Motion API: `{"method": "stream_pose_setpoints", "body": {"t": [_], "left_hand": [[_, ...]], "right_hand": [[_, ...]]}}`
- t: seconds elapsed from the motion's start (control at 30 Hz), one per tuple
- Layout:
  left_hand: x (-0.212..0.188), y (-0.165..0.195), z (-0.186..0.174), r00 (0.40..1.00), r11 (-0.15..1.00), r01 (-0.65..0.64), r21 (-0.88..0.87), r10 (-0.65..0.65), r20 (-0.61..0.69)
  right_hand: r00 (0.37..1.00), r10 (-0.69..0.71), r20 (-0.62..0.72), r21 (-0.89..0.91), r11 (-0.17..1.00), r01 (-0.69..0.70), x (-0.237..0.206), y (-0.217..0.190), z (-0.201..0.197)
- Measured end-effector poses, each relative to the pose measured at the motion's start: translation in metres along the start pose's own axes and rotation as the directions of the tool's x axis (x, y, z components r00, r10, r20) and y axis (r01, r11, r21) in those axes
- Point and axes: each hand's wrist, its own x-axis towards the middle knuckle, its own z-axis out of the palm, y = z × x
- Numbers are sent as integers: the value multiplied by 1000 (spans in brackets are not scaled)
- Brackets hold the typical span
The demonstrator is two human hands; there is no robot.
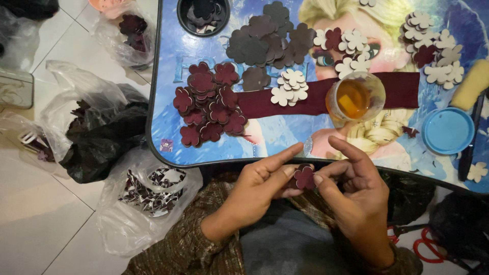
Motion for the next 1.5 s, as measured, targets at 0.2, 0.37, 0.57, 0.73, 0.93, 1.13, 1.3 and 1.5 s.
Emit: {"method": "stream_pose_setpoints", "body": {"t": [0.2,0.37,0.57,0.73,0.93,1.13,1.3,1.5], "left_hand": [[3,-6,-6,1000,997,8,-70,-8,-2],[4,-9,-9,1000,996,0,-85,-2,-19],[4,-9,-11,999,996,7,-94,-10,-31],[3,-5,-9,999,996,-7,-94,3,-42],[0,-6,-3,993,993,-119,20,120,-19],[1,-8,-2,993,996,-89,-15,88,-74],[0,-6,-2,991,996,-83,34,86,-107],[-1,-4,1,991,997,-74,38,77,-111]], "right_hand": [[996,-84,7,-44,995,85,2,4,4],[996,-85,-1,-33,996,85,2,5,7],[993,-118,-7,-90,989,117,0,3,11],[994,-109,-34,-152,983,102,0,1,14],[991,-123,-50,-187,976,112,0,1,17],[996,-81,-27,-138,987,77,-1,4,15],[999,-4,-38,32,999,6,1,3,4],[998,15,56,97,995,-20,0,1,0]]}}
